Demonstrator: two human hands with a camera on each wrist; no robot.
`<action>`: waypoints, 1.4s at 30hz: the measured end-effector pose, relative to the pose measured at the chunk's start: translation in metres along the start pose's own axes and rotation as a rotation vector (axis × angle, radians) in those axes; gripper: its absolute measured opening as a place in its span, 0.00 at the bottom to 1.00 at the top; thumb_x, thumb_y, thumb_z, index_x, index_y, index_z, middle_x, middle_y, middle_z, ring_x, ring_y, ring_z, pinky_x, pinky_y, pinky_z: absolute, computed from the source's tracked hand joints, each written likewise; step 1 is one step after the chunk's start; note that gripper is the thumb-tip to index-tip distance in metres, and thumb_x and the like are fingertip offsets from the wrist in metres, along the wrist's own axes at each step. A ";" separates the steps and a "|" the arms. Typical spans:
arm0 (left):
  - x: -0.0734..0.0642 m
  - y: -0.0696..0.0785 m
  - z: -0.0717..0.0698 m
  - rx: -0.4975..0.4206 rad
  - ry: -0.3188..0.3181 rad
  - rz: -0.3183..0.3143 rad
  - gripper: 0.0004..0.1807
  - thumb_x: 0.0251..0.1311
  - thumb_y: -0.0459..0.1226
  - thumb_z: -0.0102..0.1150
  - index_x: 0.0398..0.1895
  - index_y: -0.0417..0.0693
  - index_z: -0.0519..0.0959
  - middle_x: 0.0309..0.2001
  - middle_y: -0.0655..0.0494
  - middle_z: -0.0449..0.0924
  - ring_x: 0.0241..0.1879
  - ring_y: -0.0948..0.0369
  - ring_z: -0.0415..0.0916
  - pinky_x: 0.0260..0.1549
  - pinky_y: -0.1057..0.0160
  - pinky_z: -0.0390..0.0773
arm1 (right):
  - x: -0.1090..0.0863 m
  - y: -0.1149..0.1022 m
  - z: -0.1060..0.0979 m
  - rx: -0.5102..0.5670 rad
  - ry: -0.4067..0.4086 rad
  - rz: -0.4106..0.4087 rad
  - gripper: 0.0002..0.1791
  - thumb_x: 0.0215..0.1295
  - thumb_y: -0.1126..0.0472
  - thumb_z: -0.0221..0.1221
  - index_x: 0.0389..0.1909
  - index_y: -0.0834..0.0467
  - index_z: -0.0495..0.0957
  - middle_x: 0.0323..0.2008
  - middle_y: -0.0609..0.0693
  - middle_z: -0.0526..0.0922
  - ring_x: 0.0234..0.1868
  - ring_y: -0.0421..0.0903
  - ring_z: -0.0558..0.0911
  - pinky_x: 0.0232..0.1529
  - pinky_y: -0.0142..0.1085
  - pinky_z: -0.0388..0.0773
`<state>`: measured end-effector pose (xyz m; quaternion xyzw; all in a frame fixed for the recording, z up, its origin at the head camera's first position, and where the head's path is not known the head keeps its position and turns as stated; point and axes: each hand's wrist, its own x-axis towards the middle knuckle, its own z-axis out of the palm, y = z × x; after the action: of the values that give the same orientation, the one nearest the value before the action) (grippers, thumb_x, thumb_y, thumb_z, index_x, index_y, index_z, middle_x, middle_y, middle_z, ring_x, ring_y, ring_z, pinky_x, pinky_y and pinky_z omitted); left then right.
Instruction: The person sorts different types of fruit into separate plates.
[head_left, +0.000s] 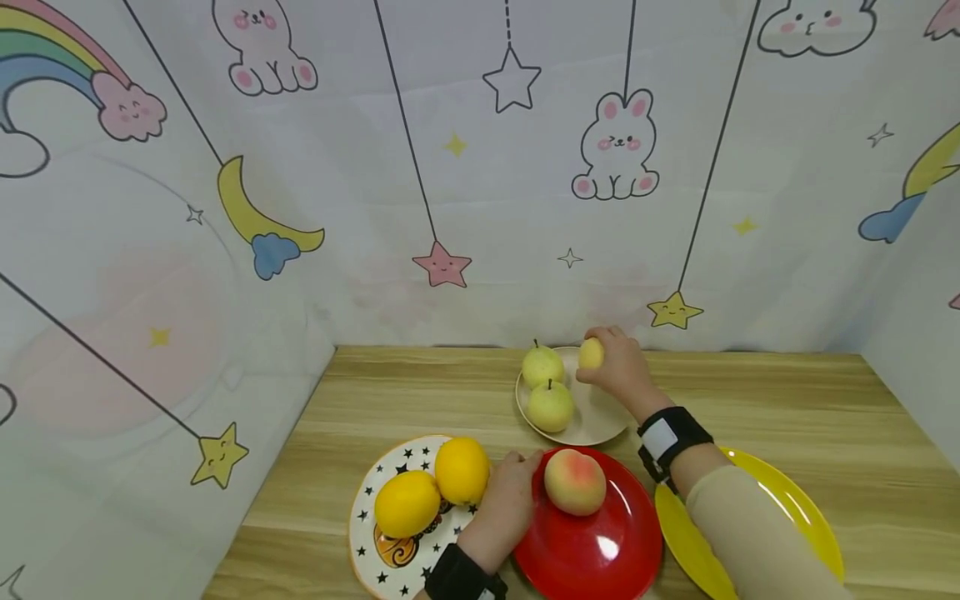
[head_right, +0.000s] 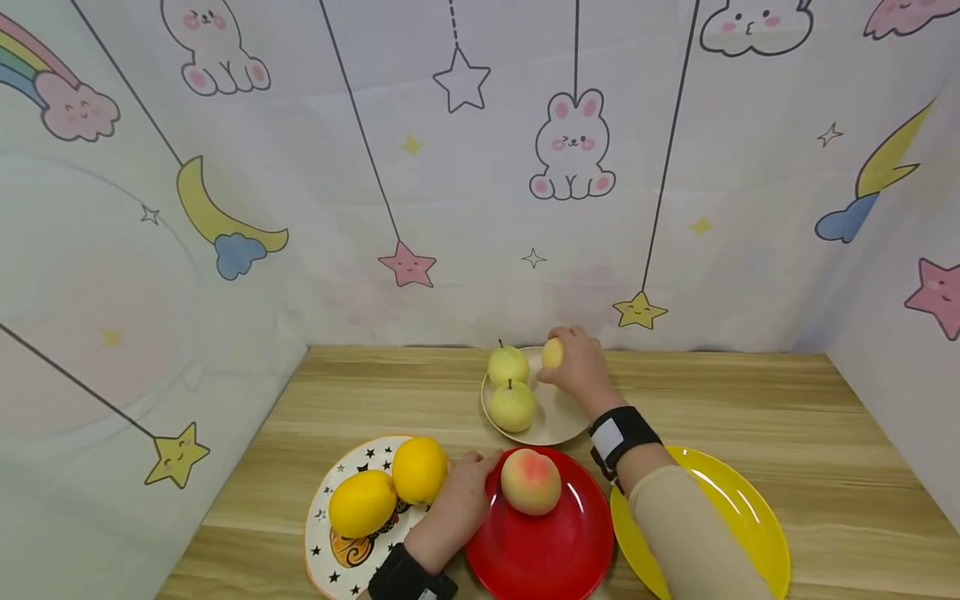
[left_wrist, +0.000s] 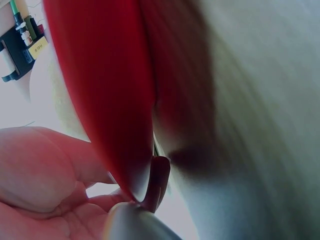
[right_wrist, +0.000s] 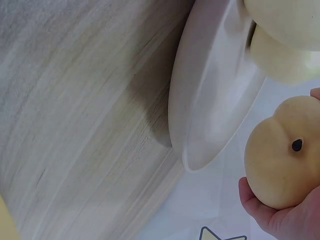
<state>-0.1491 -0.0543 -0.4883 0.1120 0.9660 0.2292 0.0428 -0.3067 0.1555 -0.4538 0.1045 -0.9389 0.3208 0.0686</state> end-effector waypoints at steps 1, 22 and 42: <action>0.000 0.000 0.000 0.005 0.001 0.003 0.34 0.55 0.22 0.75 0.68 0.44 0.82 0.41 0.46 0.78 0.36 0.54 0.77 0.39 0.60 0.84 | -0.001 0.000 -0.001 0.007 0.004 -0.005 0.33 0.55 0.59 0.72 0.61 0.66 0.76 0.59 0.68 0.77 0.51 0.67 0.75 0.48 0.58 0.77; 0.000 0.002 0.000 0.016 0.001 -0.002 0.33 0.57 0.22 0.73 0.68 0.43 0.82 0.40 0.46 0.77 0.35 0.54 0.76 0.38 0.59 0.84 | -0.038 0.000 -0.026 0.124 0.013 -0.042 0.32 0.54 0.60 0.73 0.59 0.67 0.77 0.57 0.68 0.76 0.48 0.63 0.76 0.43 0.55 0.78; 0.000 -0.001 0.001 0.035 0.021 0.024 0.31 0.59 0.23 0.72 0.67 0.44 0.82 0.39 0.48 0.77 0.33 0.57 0.76 0.35 0.63 0.83 | -0.094 -0.022 -0.028 0.175 -0.038 -0.120 0.31 0.50 0.63 0.79 0.56 0.65 0.79 0.54 0.63 0.78 0.49 0.61 0.77 0.42 0.52 0.84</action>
<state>-0.1491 -0.0549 -0.4898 0.1222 0.9687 0.2142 0.0282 -0.2087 0.1703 -0.4369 0.1724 -0.9003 0.3950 0.0605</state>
